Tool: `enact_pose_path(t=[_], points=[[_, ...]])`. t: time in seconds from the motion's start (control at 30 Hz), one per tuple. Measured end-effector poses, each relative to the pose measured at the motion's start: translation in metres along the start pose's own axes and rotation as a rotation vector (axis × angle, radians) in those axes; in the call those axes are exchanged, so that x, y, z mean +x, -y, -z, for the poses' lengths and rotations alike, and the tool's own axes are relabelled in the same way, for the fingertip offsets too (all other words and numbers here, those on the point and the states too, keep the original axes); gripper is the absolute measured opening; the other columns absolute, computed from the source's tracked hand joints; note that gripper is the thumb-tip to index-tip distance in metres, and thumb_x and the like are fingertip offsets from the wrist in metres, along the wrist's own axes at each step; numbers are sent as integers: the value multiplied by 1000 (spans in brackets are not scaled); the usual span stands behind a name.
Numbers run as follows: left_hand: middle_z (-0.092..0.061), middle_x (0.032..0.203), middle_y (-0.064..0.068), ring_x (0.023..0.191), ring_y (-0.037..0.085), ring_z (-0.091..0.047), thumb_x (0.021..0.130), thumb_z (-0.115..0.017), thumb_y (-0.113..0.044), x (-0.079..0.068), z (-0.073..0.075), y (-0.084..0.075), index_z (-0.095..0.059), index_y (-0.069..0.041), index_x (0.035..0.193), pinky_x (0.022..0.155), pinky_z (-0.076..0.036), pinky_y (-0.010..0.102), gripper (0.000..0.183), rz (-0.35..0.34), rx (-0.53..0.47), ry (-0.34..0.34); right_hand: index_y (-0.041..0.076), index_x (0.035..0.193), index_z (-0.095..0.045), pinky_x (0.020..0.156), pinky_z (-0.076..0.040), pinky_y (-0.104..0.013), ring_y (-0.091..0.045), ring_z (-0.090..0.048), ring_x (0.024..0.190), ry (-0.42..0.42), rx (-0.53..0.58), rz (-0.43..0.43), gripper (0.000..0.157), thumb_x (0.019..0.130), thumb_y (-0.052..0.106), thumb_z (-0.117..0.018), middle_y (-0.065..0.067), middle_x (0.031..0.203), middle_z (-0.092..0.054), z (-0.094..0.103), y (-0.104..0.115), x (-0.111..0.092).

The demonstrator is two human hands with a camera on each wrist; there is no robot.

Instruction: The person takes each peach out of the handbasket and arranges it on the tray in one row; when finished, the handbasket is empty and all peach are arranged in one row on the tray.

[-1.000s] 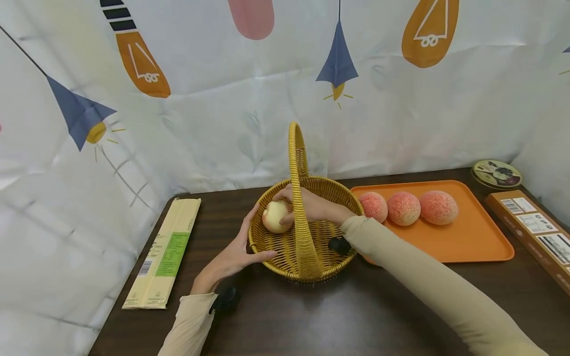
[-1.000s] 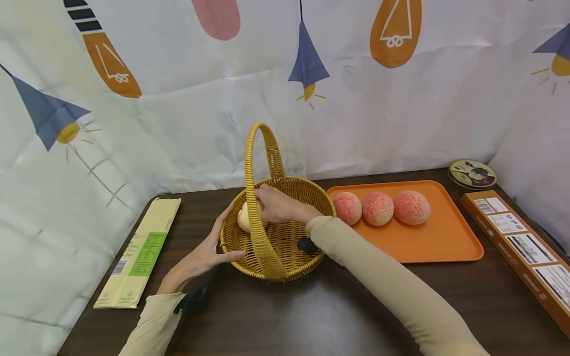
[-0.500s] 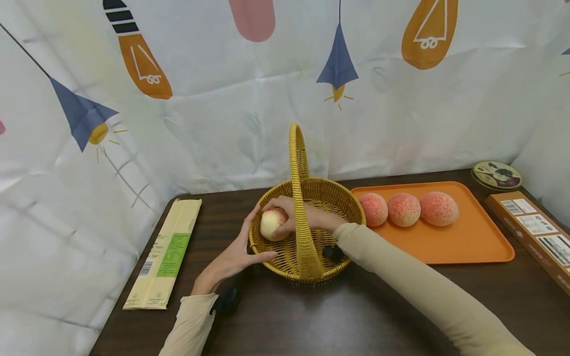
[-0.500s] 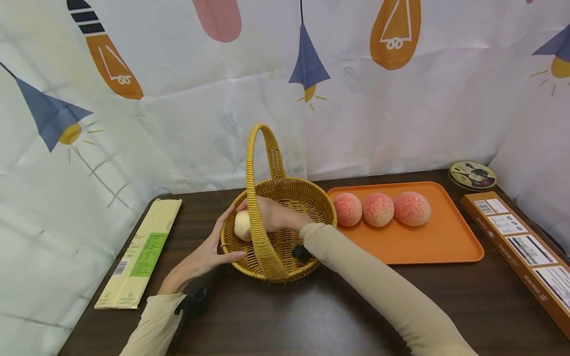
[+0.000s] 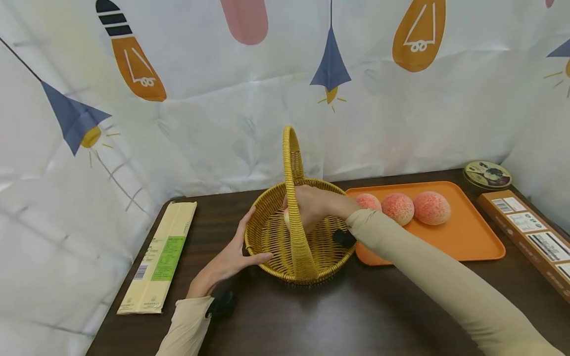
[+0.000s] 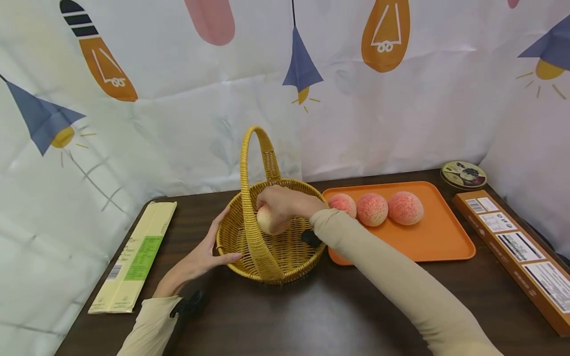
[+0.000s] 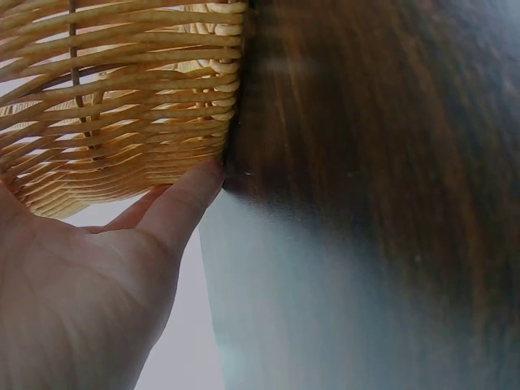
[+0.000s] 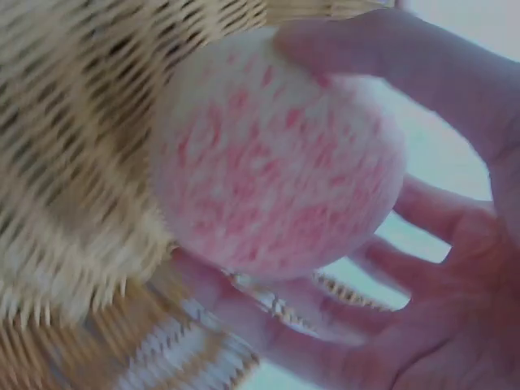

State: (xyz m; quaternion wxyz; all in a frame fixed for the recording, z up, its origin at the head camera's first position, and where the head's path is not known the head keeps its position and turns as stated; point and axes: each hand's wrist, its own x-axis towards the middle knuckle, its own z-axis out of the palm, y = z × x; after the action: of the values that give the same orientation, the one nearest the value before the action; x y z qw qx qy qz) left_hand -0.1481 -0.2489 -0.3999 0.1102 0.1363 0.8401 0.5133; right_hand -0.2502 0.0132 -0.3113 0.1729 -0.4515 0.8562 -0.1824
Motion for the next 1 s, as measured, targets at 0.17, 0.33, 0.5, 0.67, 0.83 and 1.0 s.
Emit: enact_pose_path(t=[0.17, 0.33, 0.5, 0.67, 0.83, 1.0], points=[[4, 174, 9, 158, 39, -10, 90, -82, -40, 0, 2, -1, 6, -33, 168, 119, -18, 69, 118, -5, -2, -1, 8, 106, -69, 70, -43, -35, -20, -46, 82, 95, -138, -115, 28, 81, 10, -81, -6, 98, -56, 0, -7, -2], [2, 174, 11, 158, 39, -11, 90, -83, -40, -1, 1, -2, 5, -31, 168, 120, -18, 68, 119, -1, -7, -2, 10, 105, -73, 76, -48, -32, -17, -53, 85, 35, -44, -43, 25, 84, 15, -86, -5, 99, -63, -6, -7, -2], [3, 174, 11, 158, 39, -9, 89, -83, -40, -1, 0, -3, 5, -31, 168, 120, -17, 68, 118, 6, -6, -3, 4, 104, -73, 84, -52, -34, -18, -62, 89, -77, 81, 53, 19, 91, 14, -82, -9, 100, -68, -11, -13, 0], [4, 174, 10, 159, 38, -7, 90, -82, -40, -1, 0, -3, 5, -31, 168, 120, -16, 68, 118, 14, 1, -4, -1, 129, -69, 95, -52, -39, -25, -64, 111, -78, 150, 68, 44, 91, 16, -83, -14, 123, -68, -15, -16, 3], [4, 174, 10, 159, 38, -8, 90, -82, -40, -1, 2, -2, 5, -30, 168, 121, -16, 67, 118, 17, 5, -3, 2, 131, -68, 103, -48, -39, -27, -61, 121, -57, 123, 131, 43, 93, 17, -80, -12, 128, -67, -22, -17, 10], [3, 174, 11, 158, 38, -10, 90, -82, -41, -1, 1, -2, 5, -31, 168, 121, -18, 65, 117, 15, 2, 1, 4, 131, -66, 102, -47, -36, -26, -59, 117, -14, 76, 203, 39, 96, 18, -75, -13, 126, -64, -27, -13, 13]])
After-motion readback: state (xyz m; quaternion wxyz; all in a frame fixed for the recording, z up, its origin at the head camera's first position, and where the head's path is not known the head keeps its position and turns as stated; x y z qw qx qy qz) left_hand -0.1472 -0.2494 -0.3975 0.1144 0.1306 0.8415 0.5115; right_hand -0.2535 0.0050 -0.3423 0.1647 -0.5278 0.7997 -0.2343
